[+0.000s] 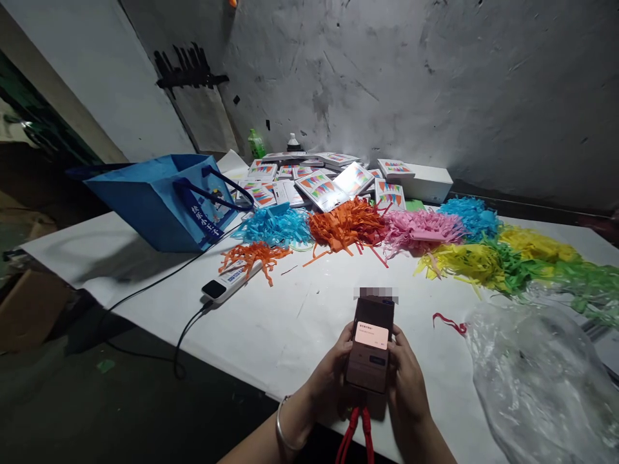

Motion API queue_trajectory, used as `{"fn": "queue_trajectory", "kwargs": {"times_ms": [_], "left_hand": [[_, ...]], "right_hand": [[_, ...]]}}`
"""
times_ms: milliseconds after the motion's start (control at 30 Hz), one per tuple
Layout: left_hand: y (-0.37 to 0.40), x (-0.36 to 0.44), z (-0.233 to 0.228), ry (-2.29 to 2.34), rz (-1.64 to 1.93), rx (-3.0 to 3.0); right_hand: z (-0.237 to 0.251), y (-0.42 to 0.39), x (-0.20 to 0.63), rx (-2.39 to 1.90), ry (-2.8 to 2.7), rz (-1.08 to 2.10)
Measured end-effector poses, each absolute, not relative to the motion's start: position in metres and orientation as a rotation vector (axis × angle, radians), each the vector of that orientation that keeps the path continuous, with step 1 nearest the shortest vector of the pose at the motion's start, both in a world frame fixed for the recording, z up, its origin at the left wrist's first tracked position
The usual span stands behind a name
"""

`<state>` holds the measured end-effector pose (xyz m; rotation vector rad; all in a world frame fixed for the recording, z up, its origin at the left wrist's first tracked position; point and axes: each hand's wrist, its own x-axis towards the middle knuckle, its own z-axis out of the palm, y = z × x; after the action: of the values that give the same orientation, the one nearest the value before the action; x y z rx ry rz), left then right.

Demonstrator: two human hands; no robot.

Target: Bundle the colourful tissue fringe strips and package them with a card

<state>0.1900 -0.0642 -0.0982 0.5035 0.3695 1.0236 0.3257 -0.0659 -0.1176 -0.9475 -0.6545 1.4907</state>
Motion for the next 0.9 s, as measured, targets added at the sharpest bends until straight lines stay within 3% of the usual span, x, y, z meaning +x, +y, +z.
{"fn": "queue_trajectory", "kwargs": {"times_ms": [900], "left_hand": [[-0.063,0.191,-0.103,0.399,0.972,0.564]], "right_hand": [[-0.122,-0.065,0.328,-0.989,-0.677,1.399]]}}
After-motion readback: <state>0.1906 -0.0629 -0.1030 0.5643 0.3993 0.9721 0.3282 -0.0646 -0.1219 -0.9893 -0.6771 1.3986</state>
